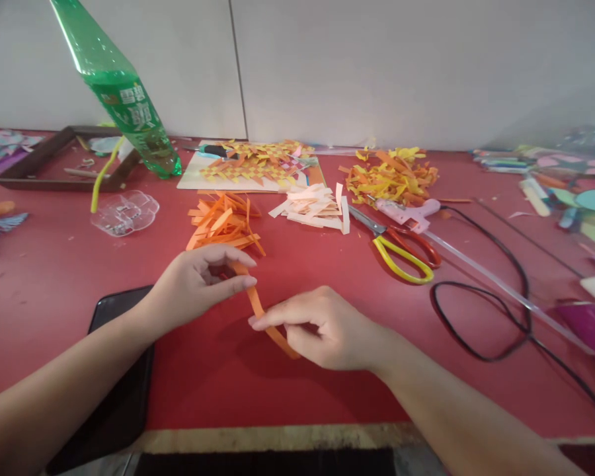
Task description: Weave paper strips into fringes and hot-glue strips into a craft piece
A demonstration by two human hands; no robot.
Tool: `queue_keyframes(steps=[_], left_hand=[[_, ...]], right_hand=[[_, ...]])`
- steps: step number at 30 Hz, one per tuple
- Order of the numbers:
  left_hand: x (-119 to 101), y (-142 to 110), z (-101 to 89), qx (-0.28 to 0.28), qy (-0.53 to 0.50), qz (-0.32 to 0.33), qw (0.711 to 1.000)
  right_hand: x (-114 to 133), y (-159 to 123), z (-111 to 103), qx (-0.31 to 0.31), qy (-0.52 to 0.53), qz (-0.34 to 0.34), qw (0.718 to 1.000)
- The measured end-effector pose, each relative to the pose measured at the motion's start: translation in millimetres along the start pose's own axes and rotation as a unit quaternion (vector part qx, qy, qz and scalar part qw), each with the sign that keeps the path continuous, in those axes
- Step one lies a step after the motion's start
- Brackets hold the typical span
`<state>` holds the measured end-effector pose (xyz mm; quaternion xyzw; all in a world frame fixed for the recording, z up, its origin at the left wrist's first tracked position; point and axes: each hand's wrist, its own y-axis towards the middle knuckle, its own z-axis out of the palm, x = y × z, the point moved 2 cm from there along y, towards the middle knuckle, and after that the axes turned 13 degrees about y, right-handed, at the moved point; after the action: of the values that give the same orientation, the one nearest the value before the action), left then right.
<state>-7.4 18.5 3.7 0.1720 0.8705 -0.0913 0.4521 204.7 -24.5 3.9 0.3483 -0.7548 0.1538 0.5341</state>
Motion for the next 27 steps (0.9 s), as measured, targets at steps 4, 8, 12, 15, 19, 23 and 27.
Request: queue_keyframes(steps=[4, 8, 12, 15, 19, 23, 27], left_hand=[[0.5, 0.5, -0.2, 0.012, -0.09, -0.05, 0.995], [-1.4, -0.6, 1.4, 0.059, -0.169, -0.065, 0.982], [-3.3, -2.4, 3.3, 0.122, -0.196, -0.07, 0.971], [-5.6, -3.8, 3.5, 0.149, -0.204, -0.07, 0.965], [-7.6, -4.6, 3.0, 0.165, -0.23, -0.073, 0.956], [-7.1, -5.3, 2.1, 0.159, -0.207, -0.071, 0.963], [-5.1, -6.0, 2.3, 0.145, -0.144, -0.077, 0.976]], right_hand=[[1.8, 2.1, -0.7, -0.027, 0.015, 0.006, 1.0], [-0.5, 2.5, -4.5, -0.14, 0.057, 0.067, 0.986], [-4.3, 3.2, -3.4, -0.198, 0.132, 0.097, 0.966], [-6.1, 3.5, -2.0, -0.231, 0.16, 0.115, 0.953], [-6.3, 3.0, -2.0, -0.256, 0.157, 0.123, 0.946], [-6.9, 2.0, -1.9, -0.258, 0.151, 0.118, 0.947], [-8.2, 1.1, -1.0, -0.262, 0.148, 0.106, 0.948]])
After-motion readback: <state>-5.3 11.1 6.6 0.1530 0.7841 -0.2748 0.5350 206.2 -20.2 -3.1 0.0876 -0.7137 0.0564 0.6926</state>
